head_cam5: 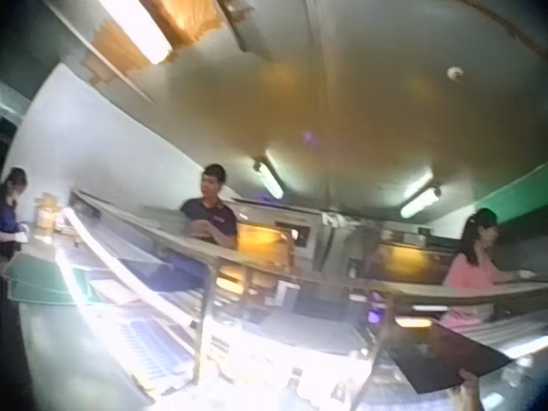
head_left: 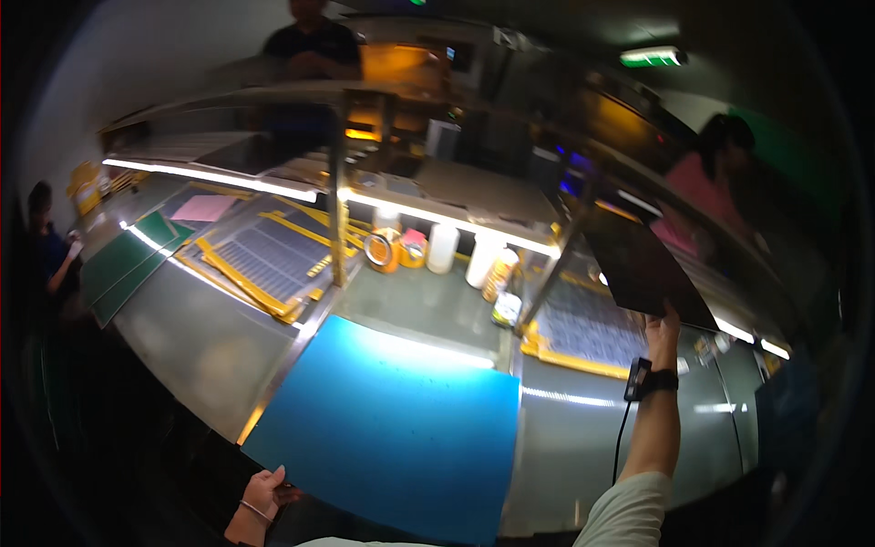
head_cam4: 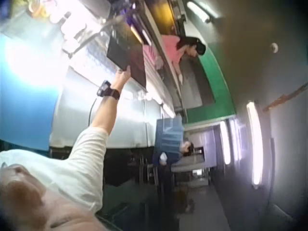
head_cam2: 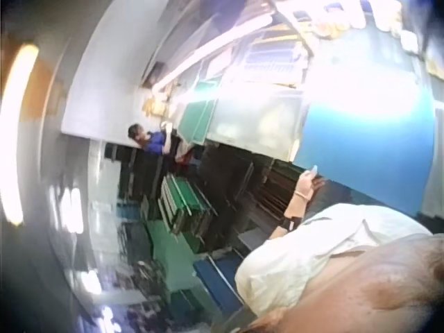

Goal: Picking up, inspecting, and sorting various industrial films and printed circuit board (PCB) pattern sheets on a backlit inspection table.

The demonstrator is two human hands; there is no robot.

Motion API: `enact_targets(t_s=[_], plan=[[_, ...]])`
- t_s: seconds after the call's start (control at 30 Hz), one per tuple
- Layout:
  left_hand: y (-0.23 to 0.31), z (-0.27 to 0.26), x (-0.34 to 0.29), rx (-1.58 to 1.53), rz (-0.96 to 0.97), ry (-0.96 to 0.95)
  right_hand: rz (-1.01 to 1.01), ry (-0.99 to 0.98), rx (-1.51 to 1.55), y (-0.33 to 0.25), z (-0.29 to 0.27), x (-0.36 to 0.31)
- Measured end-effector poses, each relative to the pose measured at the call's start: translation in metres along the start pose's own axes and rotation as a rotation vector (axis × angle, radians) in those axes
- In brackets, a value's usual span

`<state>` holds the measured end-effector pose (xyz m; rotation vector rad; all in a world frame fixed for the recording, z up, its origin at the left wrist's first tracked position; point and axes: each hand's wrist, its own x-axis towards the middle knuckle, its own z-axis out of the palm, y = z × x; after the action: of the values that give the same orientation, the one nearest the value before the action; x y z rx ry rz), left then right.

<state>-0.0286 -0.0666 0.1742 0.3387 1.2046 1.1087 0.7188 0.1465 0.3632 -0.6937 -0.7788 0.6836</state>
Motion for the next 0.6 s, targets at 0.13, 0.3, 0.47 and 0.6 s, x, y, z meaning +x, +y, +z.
enact_targets(t_s=[0.13,0.3,0.47,0.6], plan=[[0.005,0.003,-0.001,-0.029,0.007,0.055,0.084,0.090,0.196,-0.058,0.002,-0.147],[0.018,-0.004,0.010,0.246,-0.056,-0.074,0.179,0.458,-0.026,-0.109,-0.044,-0.384],[0.086,0.033,0.009,1.233,-0.214,-0.393,0.384,0.667,-0.052,-0.078,-0.036,-0.519],[0.111,0.139,-0.003,1.646,0.325,-0.825,0.423,0.827,0.008,-0.018,-0.078,-0.556]])
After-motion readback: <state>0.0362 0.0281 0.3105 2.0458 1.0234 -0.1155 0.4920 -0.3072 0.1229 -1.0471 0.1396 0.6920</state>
